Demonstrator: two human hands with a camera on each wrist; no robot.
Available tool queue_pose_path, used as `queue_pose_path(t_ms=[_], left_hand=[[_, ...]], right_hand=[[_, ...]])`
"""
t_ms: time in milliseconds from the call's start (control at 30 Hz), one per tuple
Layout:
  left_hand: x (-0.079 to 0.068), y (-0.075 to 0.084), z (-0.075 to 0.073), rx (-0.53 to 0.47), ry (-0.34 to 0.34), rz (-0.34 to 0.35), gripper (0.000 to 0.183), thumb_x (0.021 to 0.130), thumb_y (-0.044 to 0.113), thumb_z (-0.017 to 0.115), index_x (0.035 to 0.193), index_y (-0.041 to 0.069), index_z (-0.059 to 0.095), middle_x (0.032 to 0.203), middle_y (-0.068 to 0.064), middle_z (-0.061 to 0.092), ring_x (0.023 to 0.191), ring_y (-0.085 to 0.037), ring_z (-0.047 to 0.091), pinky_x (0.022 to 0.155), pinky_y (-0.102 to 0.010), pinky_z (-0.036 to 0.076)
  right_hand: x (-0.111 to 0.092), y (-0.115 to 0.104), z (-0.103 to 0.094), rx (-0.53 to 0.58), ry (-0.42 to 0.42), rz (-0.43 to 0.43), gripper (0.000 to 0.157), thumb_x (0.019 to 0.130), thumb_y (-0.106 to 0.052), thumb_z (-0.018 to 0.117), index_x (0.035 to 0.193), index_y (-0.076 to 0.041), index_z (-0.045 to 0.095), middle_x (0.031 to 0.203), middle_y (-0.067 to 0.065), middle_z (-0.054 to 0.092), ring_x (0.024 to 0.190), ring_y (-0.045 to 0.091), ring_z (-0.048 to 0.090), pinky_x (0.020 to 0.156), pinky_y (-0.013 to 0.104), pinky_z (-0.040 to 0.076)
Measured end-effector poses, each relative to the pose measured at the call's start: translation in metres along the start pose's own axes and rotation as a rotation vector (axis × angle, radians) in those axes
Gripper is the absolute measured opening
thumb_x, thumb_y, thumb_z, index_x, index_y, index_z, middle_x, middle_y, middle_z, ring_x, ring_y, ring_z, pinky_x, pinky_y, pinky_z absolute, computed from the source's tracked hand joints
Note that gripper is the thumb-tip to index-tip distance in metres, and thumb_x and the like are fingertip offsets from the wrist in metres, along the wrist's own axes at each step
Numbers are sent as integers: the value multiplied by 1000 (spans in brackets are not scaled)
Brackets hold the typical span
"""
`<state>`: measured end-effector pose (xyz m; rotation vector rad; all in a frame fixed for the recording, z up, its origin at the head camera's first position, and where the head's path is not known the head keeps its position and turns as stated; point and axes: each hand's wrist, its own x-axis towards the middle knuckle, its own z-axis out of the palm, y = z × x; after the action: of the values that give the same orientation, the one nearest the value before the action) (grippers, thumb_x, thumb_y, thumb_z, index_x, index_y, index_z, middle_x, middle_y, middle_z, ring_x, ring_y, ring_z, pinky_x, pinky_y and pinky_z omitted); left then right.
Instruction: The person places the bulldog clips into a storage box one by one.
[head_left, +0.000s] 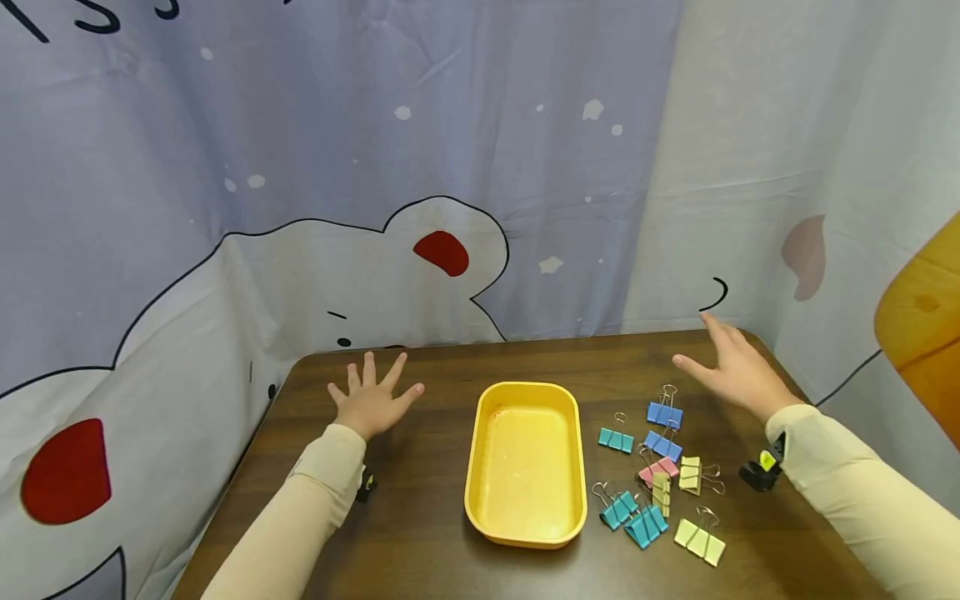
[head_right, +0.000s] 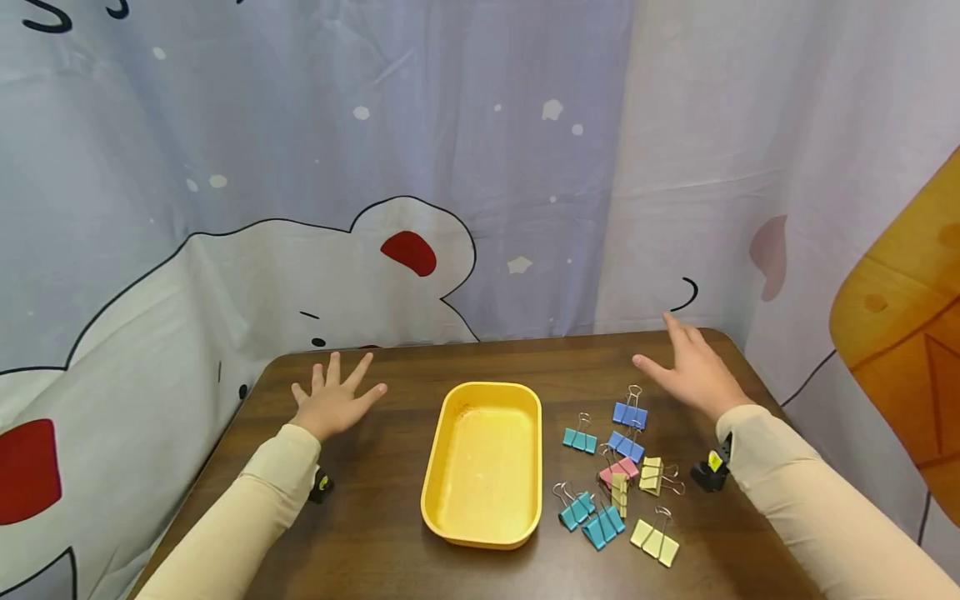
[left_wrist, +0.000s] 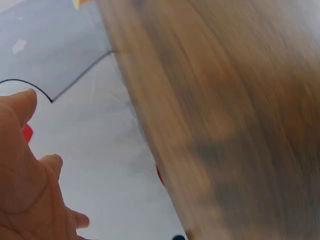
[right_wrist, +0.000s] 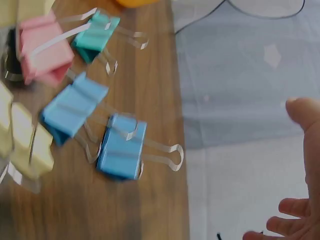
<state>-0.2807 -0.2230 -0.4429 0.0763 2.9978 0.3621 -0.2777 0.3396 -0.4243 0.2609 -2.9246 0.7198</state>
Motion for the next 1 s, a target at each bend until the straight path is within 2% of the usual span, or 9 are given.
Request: queue_pose_path(t_ms=[100, 167, 267, 333, 533, 633, 767, 900, 1000], left_hand=[[-3, 10, -2, -33, 10, 22, 87, 94, 79, 29, 164, 30, 11, 164, -31, -2, 146, -60, 1, 107, -84, 2], [-5, 16, -1, -53, 23, 37, 83, 97, 72, 36, 163, 27, 17, 163, -33, 8, 144, -61, 15, 107, -81, 16], [-8, 24, 2, -113, 38, 58, 78, 100, 65, 41, 162, 20, 24, 156, -35, 26, 134, -59, 37, 102, -75, 36], [-9, 30, 5, -182, 36, 64, 75, 101, 61, 43, 161, 18, 26, 152, -35, 33, 126, -56, 48, 97, -71, 44], [-10, 45, 14, -322, 39, 89, 70, 102, 53, 50, 158, 14, 33, 147, -27, 48, 128, -46, 52, 104, -63, 43], [-11, 52, 18, -393, 29, 109, 66, 101, 47, 57, 154, 12, 39, 122, -19, 63, 102, -36, 66, 92, -52, 53], [-16, 60, 24, -519, -29, 111, 61, 100, 40, 63, 150, 12, 45, 98, -10, 62, 63, -27, 65, 69, -37, 58], [-22, 68, 31, -642, -100, 102, 58, 99, 32, 66, 149, 10, 46, 102, -12, 61, 72, -31, 66, 61, -37, 60], [-25, 73, 37, -734, -152, 91, 56, 99, 26, 66, 149, 8, 47, 105, -15, 61, 84, -34, 64, 58, -37, 61]], right_hand=[[2, -11, 2, 5, 28, -21, 99, 97, -59, 57, 161, 0, 10, 151, 39, 31, 133, 60, 33, 104, 75, 29], [3, -18, 4, 15, 42, -34, 95, 97, -58, 57, 159, 1, 16, 146, 36, 39, 130, 57, 39, 102, 73, 34], [3, -29, 10, 41, 52, -50, 89, 98, -55, 58, 157, 3, 24, 139, 32, 49, 124, 52, 49, 99, 69, 41], [2, -37, 15, 67, 41, -52, 86, 98, -52, 60, 156, 3, 27, 138, 31, 50, 122, 50, 53, 97, 67, 44], [-2, -61, 31, 150, -10, -64, 77, 99, -41, 63, 153, 5, 33, 137, 31, 54, 116, 45, 61, 92, 59, 53], [-4, -69, 40, 190, -27, -65, 74, 99, -39, 64, 153, 3, 36, 136, 29, 56, 115, 43, 62, 90, 56, 55], [-8, -81, 52, 259, -65, -39, 73, 99, -39, 65, 152, 2, 38, 133, 26, 59, 113, 40, 64, 86, 49, 58], [-11, -95, 64, 370, -137, 1, 71, 98, -33, 68, 151, 3, 39, 129, 26, 60, 102, 34, 69, 75, 37, 61], [-14, -106, 73, 435, -197, 26, 67, 97, -24, 68, 150, 5, 39, 129, 27, 59, 92, 30, 71, 72, 37, 61]])
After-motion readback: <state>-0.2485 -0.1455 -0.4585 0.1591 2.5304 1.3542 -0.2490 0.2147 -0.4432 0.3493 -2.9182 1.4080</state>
